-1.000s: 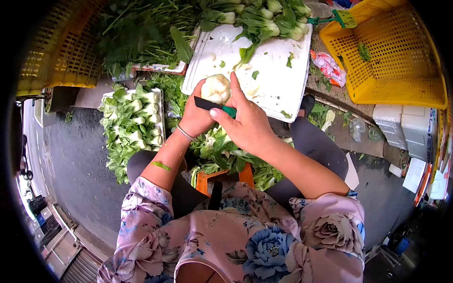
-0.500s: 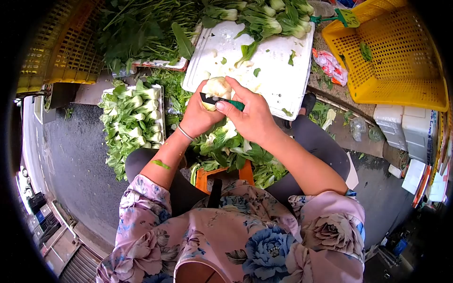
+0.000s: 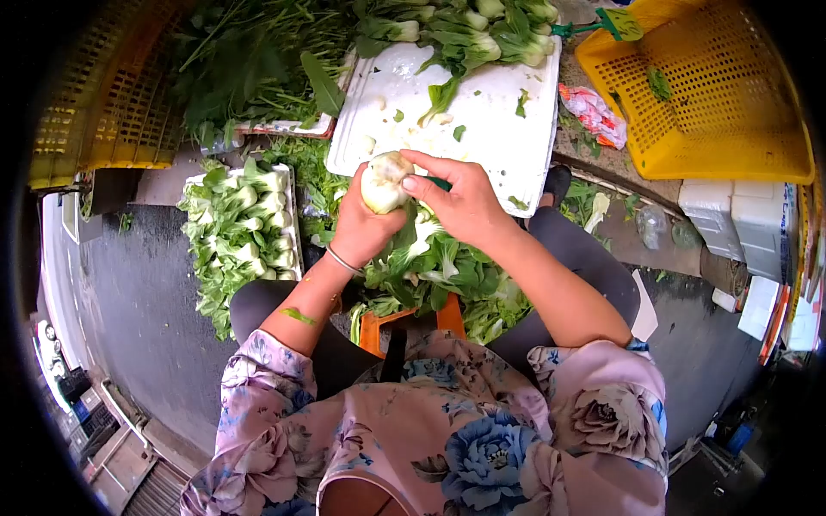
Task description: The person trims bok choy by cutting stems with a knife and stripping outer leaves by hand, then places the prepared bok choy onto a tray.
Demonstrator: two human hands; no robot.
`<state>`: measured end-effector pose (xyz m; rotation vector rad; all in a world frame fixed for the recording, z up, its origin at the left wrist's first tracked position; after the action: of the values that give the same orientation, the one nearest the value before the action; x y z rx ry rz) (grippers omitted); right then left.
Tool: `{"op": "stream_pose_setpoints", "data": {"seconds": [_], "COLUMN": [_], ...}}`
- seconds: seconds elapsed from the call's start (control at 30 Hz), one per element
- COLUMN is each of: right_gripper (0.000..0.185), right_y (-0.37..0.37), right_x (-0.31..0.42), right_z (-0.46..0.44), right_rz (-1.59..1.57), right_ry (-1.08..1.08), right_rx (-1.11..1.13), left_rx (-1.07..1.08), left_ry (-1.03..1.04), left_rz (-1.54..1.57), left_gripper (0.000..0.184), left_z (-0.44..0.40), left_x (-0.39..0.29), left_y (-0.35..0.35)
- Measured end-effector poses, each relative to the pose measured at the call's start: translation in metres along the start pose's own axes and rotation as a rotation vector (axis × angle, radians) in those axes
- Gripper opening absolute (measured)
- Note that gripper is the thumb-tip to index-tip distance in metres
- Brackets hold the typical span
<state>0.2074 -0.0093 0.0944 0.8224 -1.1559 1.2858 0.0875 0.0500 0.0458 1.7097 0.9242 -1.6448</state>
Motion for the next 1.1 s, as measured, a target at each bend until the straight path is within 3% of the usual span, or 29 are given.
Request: {"op": "stream_pose_setpoints", "data": {"seconds": [0.03,0.1,0.23,0.3,0.5,0.57,0.63,0.73,0.87,0.93,0.97,1.0,1.03,1.1], "right_gripper": [0.042,0.038,0.036,0.033,0.038,0.047,0.054,0.041,0.036,0.033,0.033,0.033,0.034,0.040], "right_y": [-0.003,-0.004,-0.007,-0.010,-0.011,-0.009,-0.004,0.000,0.000,-0.001,-0.003,-0.008,-0.011,-0.021], "right_x": [-0.001,-0.004,-0.012,-0.022,-0.016,-0.014,-0.013,-0.004,-0.020,-0.029,-0.037,-0.040,-0.044,-0.051], "right_z": [-0.002,-0.003,-0.007,-0.011,-0.003,0.002,0.007,0.014,0.015,0.019,0.015,0.012,0.012,0.008], "right_rz": [0.052,0.017,-0.116,-0.149,-0.046,-0.045,-0.130,-0.057,-0.291,-0.478,-0.445,-0.382,-0.321,-0.382], "right_ry": [-0.025,-0.020,0.002,0.057,0.095,0.133,0.146,0.048,0.081,0.364,0.372,0.507,0.652,0.603], "right_rx": [-0.027,-0.033,-0.017,-0.027,0.043,0.100,0.296,0.309,0.380,0.410,0.313,0.178,0.048,-0.031], "left_rx": [0.044,0.045,-0.017,0.038,0.145,0.390,0.553,0.674,0.843,0.807,0.765,0.720,0.709,0.668], "left_ry": [-0.062,-0.057,0.085,-0.111,-0.180,-0.252,-0.335,-0.503,-0.412,-0.387,-0.371,-0.499,-0.420,-0.338], "left_rz": [0.152,0.116,-0.181,0.185,0.293,0.310,0.394,0.484,0.761,0.615,0.472,0.402,0.389,0.477], "left_gripper": [0.048,0.048,0.045,0.047,0.053,0.055,0.061,0.072,0.073,0.071,0.070,0.066,0.063,0.062], "left_z": [-0.001,-0.003,-0.003,-0.002,-0.003,-0.002,0.005,0.016,0.021,0.015,0.013,0.011,0.009,0.008], "left_x": [0.002,0.003,-0.003,-0.002,0.001,-0.005,-0.005,-0.009,-0.009,-0.011,-0.011,-0.015,-0.010,-0.006], "left_y": [0.002,0.001,-0.001,0.003,-0.001,-0.003,-0.006,-0.009,-0.004,-0.008,-0.012,-0.013,-0.013,-0.010]}}
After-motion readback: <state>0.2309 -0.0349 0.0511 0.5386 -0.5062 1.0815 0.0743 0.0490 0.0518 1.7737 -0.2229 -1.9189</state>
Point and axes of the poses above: each hand's wrist, its own z-axis away from the middle knuckle, its own y-axis out of the palm, x = y × z, the point moved 5 cm from there along -z, towards the middle knuckle, and after that the axes turned 7 degrees about y, right-handed, at the moved point
